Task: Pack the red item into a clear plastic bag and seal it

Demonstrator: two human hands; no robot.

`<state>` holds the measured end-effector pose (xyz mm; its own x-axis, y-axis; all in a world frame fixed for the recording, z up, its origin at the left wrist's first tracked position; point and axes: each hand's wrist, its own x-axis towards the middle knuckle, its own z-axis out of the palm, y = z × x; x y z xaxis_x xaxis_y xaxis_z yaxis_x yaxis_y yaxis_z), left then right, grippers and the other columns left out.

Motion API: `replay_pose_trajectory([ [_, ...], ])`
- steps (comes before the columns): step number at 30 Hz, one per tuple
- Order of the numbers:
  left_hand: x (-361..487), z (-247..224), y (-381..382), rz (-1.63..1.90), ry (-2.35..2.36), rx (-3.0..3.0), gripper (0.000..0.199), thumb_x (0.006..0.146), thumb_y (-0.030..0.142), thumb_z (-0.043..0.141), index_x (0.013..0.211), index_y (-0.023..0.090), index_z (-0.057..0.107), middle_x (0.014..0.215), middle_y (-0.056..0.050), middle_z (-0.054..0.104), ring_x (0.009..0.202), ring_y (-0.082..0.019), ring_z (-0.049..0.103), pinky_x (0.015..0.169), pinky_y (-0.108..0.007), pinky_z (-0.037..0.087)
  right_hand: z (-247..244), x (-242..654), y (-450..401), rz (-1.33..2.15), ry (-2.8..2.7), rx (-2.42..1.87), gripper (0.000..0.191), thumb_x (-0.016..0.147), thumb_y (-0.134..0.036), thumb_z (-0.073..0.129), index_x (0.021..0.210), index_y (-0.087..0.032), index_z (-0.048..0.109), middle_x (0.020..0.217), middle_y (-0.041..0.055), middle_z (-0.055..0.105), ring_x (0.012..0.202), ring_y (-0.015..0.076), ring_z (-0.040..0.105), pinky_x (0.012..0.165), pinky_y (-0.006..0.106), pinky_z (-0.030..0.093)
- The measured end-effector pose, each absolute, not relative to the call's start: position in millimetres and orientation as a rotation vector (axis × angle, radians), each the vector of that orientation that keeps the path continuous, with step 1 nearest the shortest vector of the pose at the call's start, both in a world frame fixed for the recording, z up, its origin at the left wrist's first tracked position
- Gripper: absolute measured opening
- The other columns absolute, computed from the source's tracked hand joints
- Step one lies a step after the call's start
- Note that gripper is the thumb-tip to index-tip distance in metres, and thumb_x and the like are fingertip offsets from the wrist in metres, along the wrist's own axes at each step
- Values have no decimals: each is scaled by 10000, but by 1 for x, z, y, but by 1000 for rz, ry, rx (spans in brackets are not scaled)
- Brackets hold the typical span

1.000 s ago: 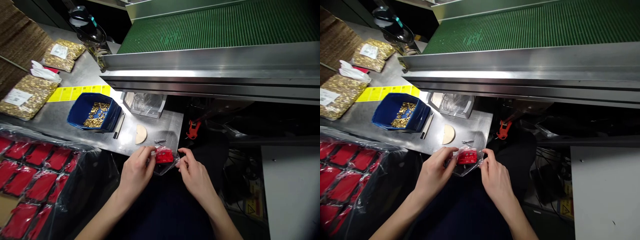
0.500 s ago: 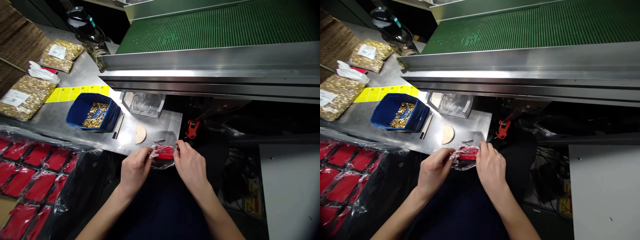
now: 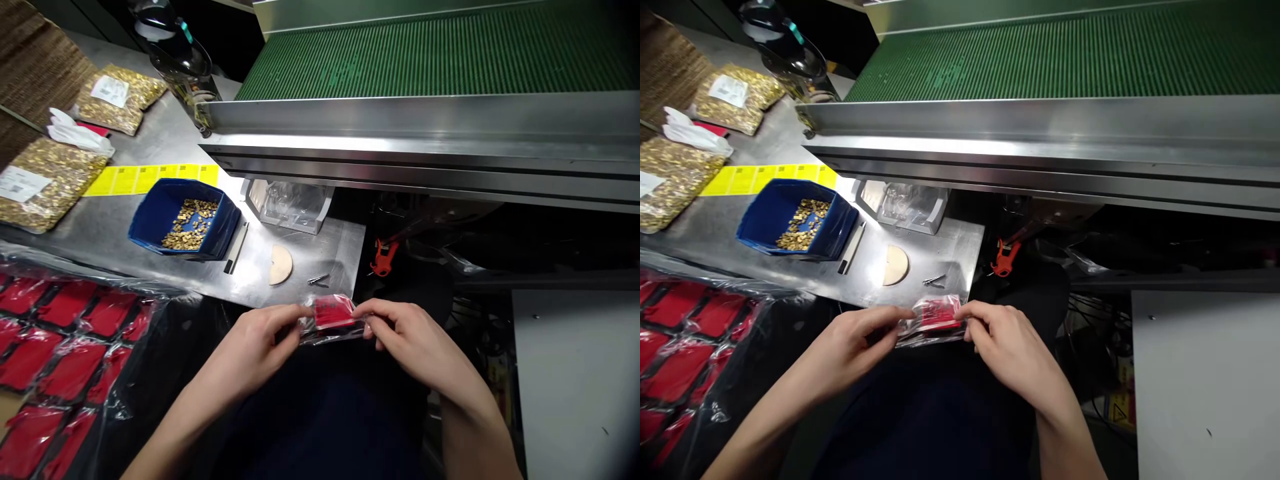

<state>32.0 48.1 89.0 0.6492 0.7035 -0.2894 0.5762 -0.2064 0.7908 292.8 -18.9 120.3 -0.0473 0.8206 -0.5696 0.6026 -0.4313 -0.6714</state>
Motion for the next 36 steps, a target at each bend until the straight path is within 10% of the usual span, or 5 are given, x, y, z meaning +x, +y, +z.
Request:
replay_pose_trajectory([
  [17,30,100,49,114,1153,1729,257,931,269,543,1111,275,726,701,37,676,560,-154,547,503,-230,374,112,290,-27,1371,-1452,-1942,317,985,-246,520,1182,-334,752,811,-43,758,685,141,688,633,252,479],
  [36,30,90,50,112,1040,1629,319,984,225,521,1188,295,756,988,-6,774,878,-209,720,749,-267,559,84,296,-29,1611,-1075,-1748,285,985,-353,594,1174,-227,764,958,39,783,870,187,726,810,303,548],
])
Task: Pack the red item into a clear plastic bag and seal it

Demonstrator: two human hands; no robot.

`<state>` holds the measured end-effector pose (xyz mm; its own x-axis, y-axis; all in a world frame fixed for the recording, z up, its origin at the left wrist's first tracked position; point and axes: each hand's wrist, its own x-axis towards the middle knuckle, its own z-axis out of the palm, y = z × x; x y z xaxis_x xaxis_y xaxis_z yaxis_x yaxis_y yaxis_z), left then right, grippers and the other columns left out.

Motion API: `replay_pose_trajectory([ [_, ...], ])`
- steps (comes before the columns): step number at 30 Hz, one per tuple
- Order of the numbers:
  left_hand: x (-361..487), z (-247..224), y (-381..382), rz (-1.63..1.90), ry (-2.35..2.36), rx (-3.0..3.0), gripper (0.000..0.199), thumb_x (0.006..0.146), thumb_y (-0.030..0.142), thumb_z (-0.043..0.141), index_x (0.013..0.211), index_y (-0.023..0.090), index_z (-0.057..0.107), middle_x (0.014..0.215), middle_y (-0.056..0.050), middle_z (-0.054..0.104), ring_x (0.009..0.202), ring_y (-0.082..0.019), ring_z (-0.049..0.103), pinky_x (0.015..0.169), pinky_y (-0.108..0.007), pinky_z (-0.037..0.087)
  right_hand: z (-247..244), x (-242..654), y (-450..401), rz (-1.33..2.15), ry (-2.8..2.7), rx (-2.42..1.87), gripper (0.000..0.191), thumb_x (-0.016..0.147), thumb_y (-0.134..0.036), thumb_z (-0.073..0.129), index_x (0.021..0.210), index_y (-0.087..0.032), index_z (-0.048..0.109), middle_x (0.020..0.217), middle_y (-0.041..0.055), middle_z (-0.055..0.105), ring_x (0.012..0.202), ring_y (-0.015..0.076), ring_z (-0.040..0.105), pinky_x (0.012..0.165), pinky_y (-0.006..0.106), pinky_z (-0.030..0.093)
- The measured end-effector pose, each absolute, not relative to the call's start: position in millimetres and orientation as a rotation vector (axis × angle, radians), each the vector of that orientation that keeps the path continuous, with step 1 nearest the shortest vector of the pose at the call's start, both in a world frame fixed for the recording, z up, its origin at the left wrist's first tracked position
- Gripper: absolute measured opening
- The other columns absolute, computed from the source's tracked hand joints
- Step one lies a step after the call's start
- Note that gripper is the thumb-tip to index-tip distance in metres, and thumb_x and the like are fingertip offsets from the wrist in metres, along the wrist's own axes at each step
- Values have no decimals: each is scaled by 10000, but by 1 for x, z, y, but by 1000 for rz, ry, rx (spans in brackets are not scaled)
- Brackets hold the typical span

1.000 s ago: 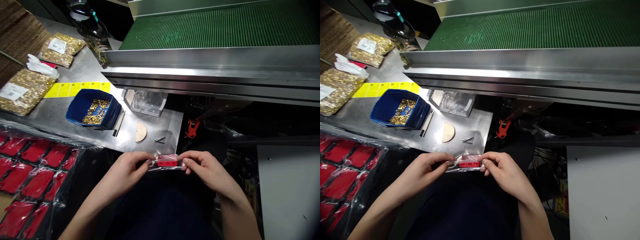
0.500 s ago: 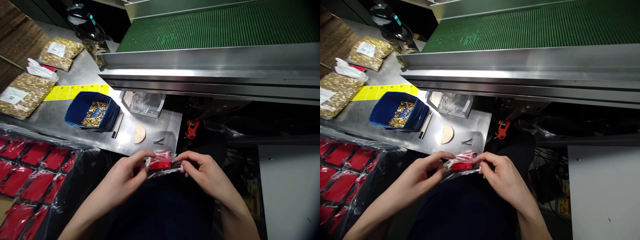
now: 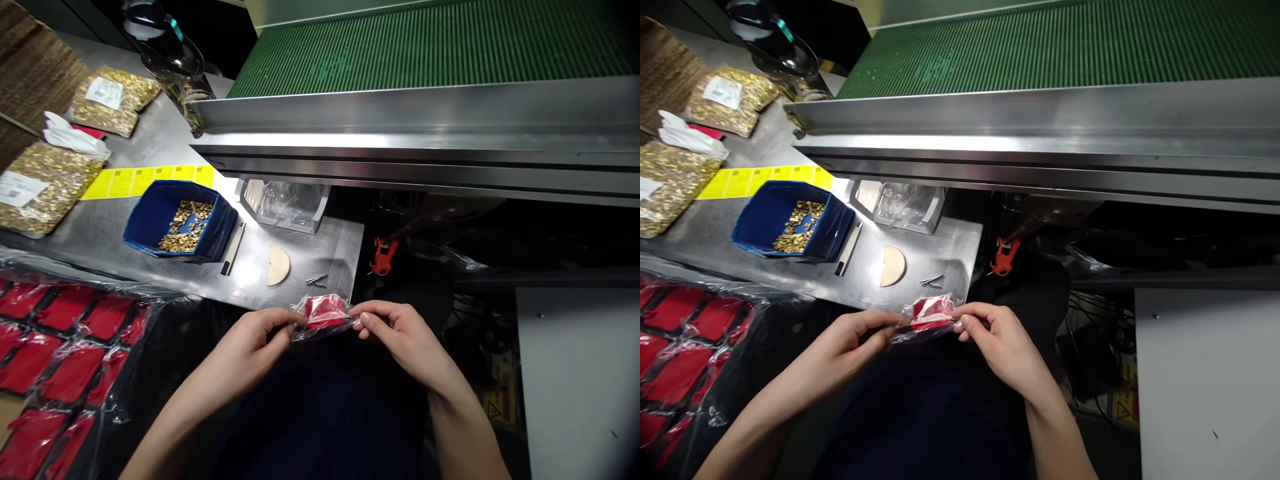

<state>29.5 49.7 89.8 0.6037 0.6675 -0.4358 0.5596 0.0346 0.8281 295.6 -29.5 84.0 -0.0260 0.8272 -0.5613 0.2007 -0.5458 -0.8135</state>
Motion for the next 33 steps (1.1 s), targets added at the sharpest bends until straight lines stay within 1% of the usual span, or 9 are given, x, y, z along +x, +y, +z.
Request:
replay_pose_trajectory([
  [4,24,83,47,147,961,1735,318,942,288,676,1258,303,707,1032,-17,721,829,-181,687,721,-254,539,82,298,-35,1590,-1102,-1716,298,913,-314,687,1196,-235,738,1012,37,761,907,196,698,835,319,552],
  [7,25,75,45,239,984,1868,207,970,274,648,1152,292,744,931,-12,669,777,-163,655,701,-256,503,84,295,-37,1375,-1271,-1849,189,944,-285,637,1083,-279,766,1023,13,734,924,189,685,868,328,528],
  [10,29,67,44,381,1062,1921,182,1011,272,587,1033,283,767,1044,-41,646,931,-185,655,802,-279,498,83,290,-36,1156,-1374,-1928,178,984,-292,589,961,-293,766,1121,14,692,1032,199,664,894,323,503],
  [12,31,61,43,439,1056,1885,199,1023,246,561,1047,275,757,1144,-56,650,1048,-203,648,893,-297,496,80,287,-34,1084,-1391,-1896,190,999,-295,571,924,-277,744,1196,21,673,1107,211,643,931,323,490],
  [15,30,51,39,457,995,1781,237,1044,202,501,1106,256,723,1071,-50,707,1004,-192,677,879,-292,512,72,284,-33,1084,-1368,-1831,219,1033,-286,509,951,-258,710,1085,23,711,1014,204,661,888,315,491],
  [18,29,43,36,523,1088,1730,193,1035,226,534,1132,242,699,1034,-50,740,959,-201,697,859,-302,531,63,283,-29,1094,-1355,-1798,243,1040,-240,462,966,-250,693,928,12,713,872,192,665,800,302,493],
  [25,42,43,47,562,961,1814,280,1030,145,439,973,212,705,1054,-83,689,1005,-206,663,891,-328,524,51,277,-9,990,-1609,-1680,303,987,-129,490,968,-265,760,1042,47,639,999,205,627,906,325,506],
  [29,59,42,49,580,980,1733,214,1018,194,533,1173,237,673,1026,-51,687,956,-188,666,856,-307,535,51,267,0,1042,-1659,-1626,269,995,-142,526,1047,-273,754,1009,24,650,961,181,643,865,290,504],
  [33,70,33,47,583,998,1552,405,981,212,603,1376,255,528,962,-22,689,874,-176,671,729,-272,532,49,259,2,1030,-1603,-1633,180,997,-169,563,1042,-247,719,1019,16,693,951,178,653,852,283,498],
])
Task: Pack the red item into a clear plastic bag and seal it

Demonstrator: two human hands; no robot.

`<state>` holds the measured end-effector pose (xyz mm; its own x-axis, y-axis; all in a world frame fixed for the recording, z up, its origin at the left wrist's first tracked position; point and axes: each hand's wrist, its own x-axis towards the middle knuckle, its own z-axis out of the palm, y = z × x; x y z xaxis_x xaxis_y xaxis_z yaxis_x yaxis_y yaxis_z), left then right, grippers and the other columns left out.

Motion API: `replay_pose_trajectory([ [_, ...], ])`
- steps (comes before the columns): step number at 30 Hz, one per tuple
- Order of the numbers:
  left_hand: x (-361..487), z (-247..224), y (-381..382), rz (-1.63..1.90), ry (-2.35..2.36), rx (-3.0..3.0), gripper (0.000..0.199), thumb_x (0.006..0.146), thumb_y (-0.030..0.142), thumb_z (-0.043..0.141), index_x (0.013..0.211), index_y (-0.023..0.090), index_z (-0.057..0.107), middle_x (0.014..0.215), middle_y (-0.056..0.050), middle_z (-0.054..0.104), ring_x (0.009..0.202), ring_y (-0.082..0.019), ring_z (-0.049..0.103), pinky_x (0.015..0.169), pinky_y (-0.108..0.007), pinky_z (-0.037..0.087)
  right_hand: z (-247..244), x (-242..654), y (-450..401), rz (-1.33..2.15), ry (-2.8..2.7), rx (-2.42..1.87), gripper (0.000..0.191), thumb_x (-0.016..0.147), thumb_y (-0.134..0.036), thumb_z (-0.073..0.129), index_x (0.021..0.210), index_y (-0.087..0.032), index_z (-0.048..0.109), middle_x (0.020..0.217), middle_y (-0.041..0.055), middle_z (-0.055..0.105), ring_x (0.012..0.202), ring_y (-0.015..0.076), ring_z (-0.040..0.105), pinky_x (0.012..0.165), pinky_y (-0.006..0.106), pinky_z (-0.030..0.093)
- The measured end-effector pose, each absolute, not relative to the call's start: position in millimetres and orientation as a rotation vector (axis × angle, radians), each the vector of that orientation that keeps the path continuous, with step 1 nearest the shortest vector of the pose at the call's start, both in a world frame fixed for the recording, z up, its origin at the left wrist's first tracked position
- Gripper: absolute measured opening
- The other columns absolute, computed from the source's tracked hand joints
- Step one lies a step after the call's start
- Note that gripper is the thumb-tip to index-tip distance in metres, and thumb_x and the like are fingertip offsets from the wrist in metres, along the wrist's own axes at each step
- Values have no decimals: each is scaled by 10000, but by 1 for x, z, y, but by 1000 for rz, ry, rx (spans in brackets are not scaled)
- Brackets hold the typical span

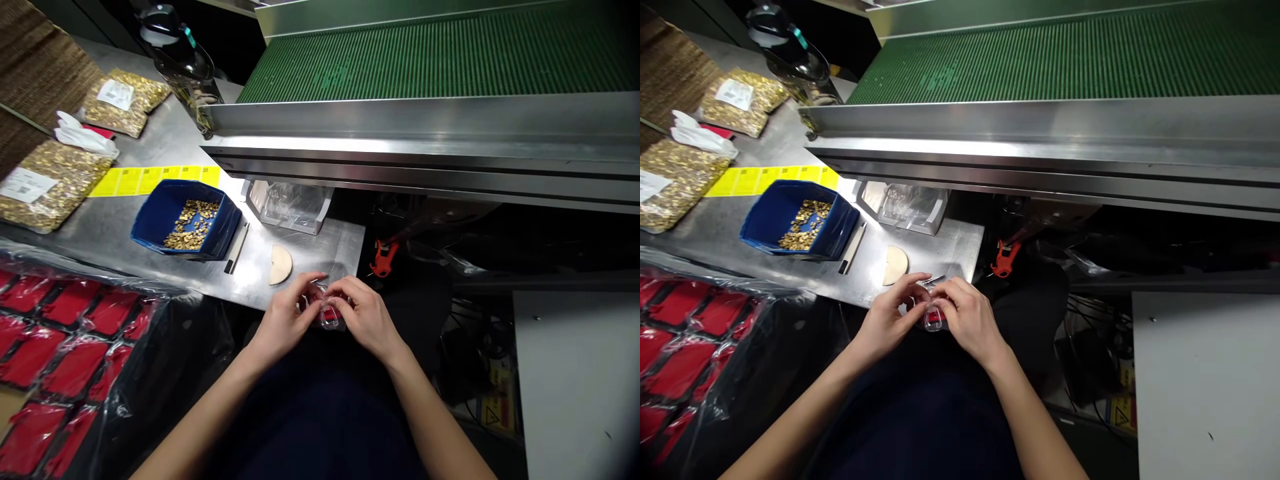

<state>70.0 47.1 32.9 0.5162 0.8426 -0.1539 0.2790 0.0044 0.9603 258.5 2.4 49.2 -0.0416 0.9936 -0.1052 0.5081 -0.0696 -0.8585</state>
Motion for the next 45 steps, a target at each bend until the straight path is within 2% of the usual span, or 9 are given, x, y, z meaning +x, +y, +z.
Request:
replay_pose_trajectory([
  [5,73,22,47,663,972,1426,606,923,189,666,1461,273,401,1003,-15,629,768,-135,618,732,-279,544,47,259,1,1157,-1602,-1549,302,1007,-168,555,1256,-281,682,1127,21,699,1016,169,666,910,285,507],
  [9,72,19,48,707,1003,1353,687,892,220,711,1480,279,361,1031,-16,595,736,-123,617,691,-269,553,45,261,2,1199,-1588,-1519,226,1009,-180,559,1110,-257,746,1042,13,694,963,154,671,881,274,505],
  [14,60,29,46,593,956,1442,389,979,322,649,1340,236,536,1001,-46,700,938,-197,689,846,-333,572,33,260,1,1159,-1454,-1625,145,983,-223,597,934,-233,733,932,5,689,847,160,653,766,273,480],
  [19,50,38,40,509,799,1842,476,870,321,810,1308,261,634,1298,-102,658,1194,-277,627,1040,-419,507,24,255,-2,1198,-1334,-1647,150,982,-302,599,944,-227,723,941,12,710,816,165,654,730,271,486],
  [23,56,36,39,568,873,1836,108,995,203,630,1065,235,706,1036,-41,721,972,-190,690,873,-307,528,24,254,-4,1228,-1315,-1644,152,984,-308,590,934,-224,707,901,-6,714,783,154,644,720,259,483],
  [32,74,20,35,686,1179,1686,61,977,210,639,968,221,697,907,4,732,791,-152,671,744,-263,497,47,253,-12,1325,-1435,-1601,193,1030,-326,530,1030,-236,701,981,-5,731,856,149,666,763,254,474],
  [39,79,16,34,680,1191,1569,188,999,270,614,1185,241,605,807,26,696,669,-150,663,632,-262,513,45,243,-14,1407,-1277,-1785,121,897,-342,700,946,-235,727,826,-2,732,727,167,652,660,269,448],
  [42,69,21,34,714,1134,1629,291,989,339,647,1258,257,575,1064,-39,709,961,-206,700,811,-319,558,31,243,-13,1531,-1012,-1721,170,899,-372,678,848,-214,712,711,-5,700,619,145,620,585,252,418],
  [45,54,23,28,609,940,1857,680,812,431,852,1390,283,525,1420,-104,562,1344,-305,527,1107,-438,470,17,243,-12,1618,-876,-1624,208,898,-408,655,890,-200,663,682,-9,690,581,140,628,550,235,438],
])
